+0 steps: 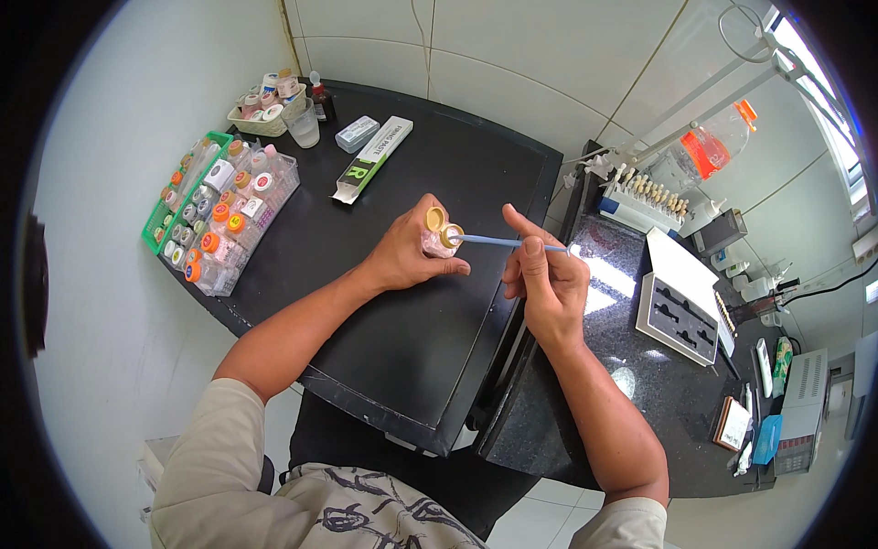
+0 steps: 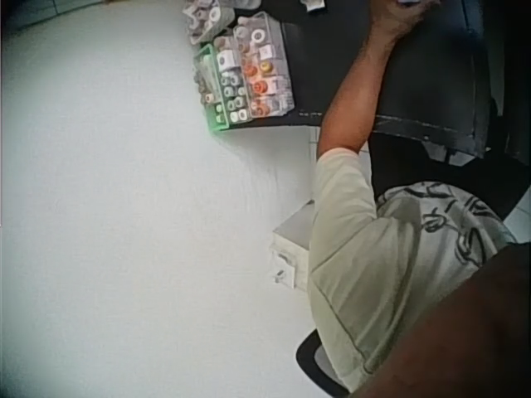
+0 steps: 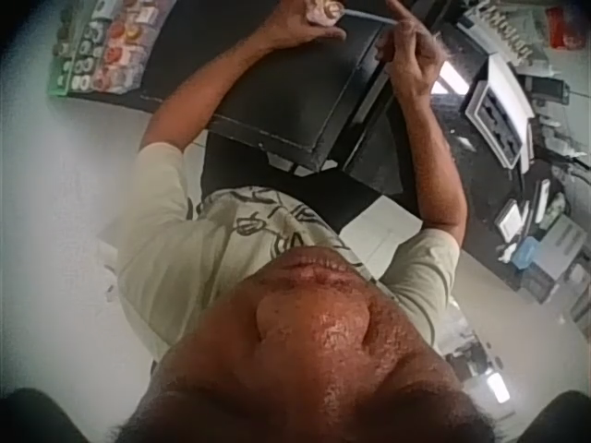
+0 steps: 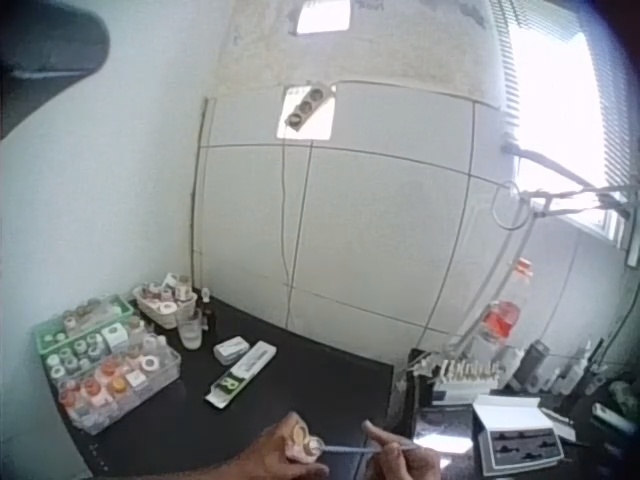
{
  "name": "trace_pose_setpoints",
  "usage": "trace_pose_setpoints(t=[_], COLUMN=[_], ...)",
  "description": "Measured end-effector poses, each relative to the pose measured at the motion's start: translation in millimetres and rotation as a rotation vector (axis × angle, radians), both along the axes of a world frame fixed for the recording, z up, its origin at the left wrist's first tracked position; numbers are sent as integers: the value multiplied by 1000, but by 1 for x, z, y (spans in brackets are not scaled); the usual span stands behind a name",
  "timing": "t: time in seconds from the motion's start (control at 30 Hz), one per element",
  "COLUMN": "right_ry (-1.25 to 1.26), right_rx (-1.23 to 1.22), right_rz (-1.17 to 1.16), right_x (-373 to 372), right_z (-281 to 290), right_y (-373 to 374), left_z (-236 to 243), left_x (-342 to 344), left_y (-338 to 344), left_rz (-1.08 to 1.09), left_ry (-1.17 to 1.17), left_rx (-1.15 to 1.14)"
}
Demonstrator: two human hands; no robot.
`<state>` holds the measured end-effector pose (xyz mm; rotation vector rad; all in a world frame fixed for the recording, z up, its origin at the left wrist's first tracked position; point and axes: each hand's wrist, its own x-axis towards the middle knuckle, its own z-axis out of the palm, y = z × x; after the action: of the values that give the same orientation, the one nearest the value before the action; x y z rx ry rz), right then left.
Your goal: Applying dental stains and glazes to a crown or bridge on a stone model using an applicator brush.
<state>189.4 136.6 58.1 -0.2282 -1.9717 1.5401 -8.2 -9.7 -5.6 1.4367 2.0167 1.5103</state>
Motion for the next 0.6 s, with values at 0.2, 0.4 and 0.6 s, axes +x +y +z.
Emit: trace_pose_setpoints(t=[0.2, 0.4, 0.6], right_ry=[-65, -34, 6], right_rx=[24, 18, 6], right_rz=[-29, -5, 31], right_x=[-2, -3, 0], right_z=[3, 2, -4], right_y=[-5, -5, 3], left_z=[-2, -2, -1], left_x=[0, -1, 0], left_y=[1, 0, 1], left_rz=[-14, -30, -28], left_ry=[47, 0, 18], left_rx=[53, 34, 41])
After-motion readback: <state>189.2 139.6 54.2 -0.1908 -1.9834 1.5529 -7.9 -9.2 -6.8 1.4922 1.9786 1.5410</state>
